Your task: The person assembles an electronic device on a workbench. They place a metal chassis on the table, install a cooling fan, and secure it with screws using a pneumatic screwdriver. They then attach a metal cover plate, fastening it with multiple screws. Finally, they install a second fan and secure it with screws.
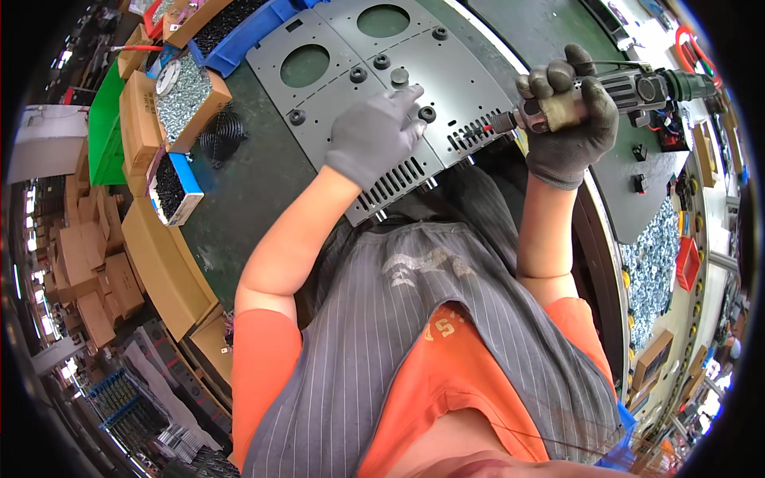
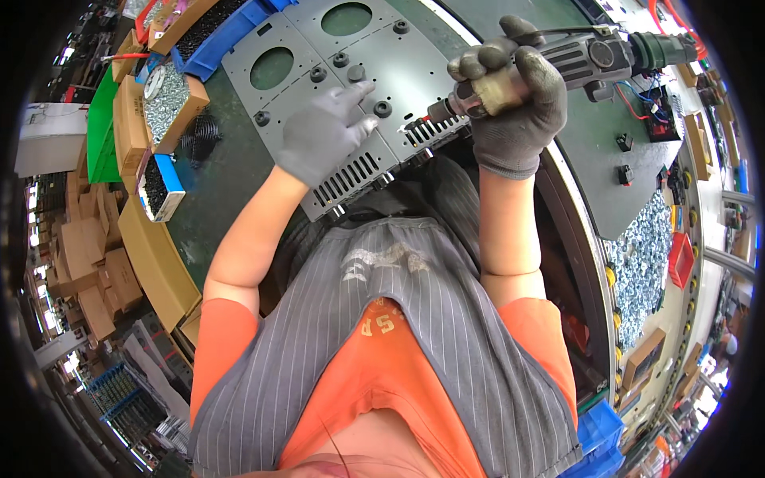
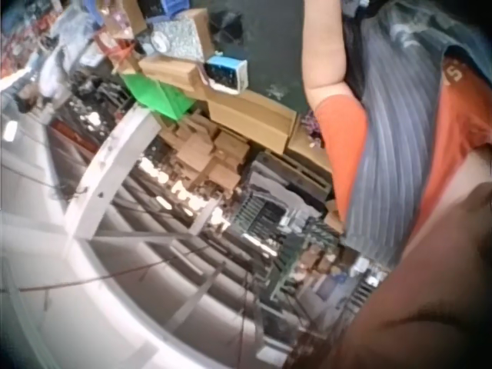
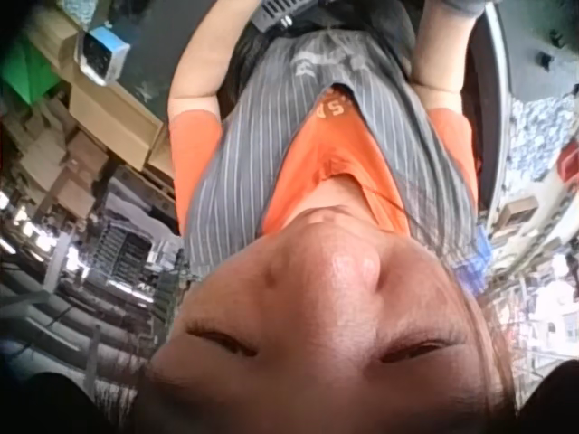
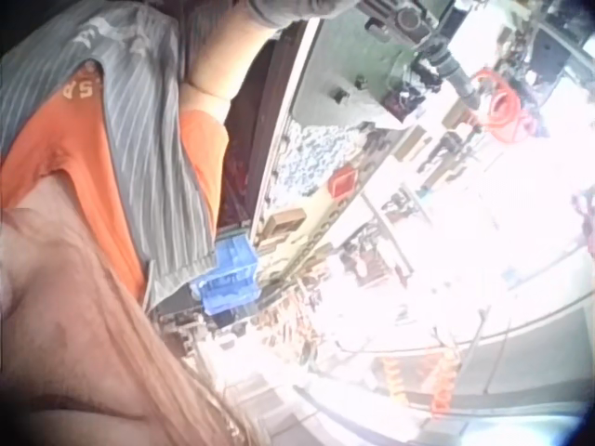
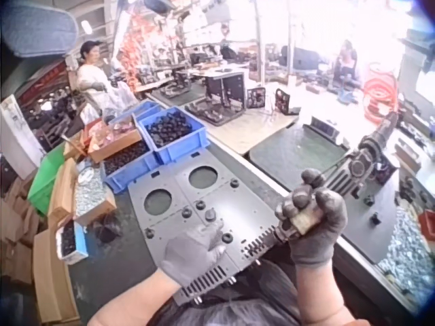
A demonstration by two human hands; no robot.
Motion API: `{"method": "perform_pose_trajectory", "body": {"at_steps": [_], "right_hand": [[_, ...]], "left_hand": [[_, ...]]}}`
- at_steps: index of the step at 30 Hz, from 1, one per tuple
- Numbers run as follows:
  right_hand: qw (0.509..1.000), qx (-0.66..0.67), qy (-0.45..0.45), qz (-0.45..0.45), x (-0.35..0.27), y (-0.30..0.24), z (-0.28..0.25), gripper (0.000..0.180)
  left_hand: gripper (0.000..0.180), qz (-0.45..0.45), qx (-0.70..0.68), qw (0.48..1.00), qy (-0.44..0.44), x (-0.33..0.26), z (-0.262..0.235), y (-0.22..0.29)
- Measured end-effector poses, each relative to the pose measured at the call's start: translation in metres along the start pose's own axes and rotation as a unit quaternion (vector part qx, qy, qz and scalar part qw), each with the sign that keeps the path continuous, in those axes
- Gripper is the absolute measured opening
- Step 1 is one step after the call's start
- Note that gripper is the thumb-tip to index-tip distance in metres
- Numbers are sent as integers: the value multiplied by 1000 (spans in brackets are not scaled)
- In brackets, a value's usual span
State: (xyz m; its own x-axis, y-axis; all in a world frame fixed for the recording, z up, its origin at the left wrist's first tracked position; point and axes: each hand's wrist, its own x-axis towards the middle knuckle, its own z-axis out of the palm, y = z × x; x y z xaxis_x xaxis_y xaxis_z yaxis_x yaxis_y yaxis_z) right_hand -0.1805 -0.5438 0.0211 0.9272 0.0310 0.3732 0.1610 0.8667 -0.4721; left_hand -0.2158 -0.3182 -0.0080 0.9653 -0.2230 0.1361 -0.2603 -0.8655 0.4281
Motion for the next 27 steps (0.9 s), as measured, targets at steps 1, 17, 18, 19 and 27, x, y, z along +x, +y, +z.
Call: {"method": "perform_pose_trajectory", "body": {"at_steps": [1, 17, 18, 19, 27], "right_hand": [[1000, -15, 4, -2, 0, -4, -1, 51], [936, -337, 72, -63, 28, -30, -31, 37], [942, -320, 85, -47, 29, -26, -30, 37], [948, -302, 98, -30, 29, -23, -28, 38], [921, -383, 62, 39, 28, -12, -28, 42]], "left_hand": [[36, 26, 25, 999, -1, 6, 4, 1], [27, 46, -109, 990, -81, 71, 66, 67], [26, 43, -106, 990, -81, 70, 67, 68], [26, 39, -103, 991, -82, 69, 67, 69], [26, 30, -90, 993, -63, 67, 70, 70]]}}
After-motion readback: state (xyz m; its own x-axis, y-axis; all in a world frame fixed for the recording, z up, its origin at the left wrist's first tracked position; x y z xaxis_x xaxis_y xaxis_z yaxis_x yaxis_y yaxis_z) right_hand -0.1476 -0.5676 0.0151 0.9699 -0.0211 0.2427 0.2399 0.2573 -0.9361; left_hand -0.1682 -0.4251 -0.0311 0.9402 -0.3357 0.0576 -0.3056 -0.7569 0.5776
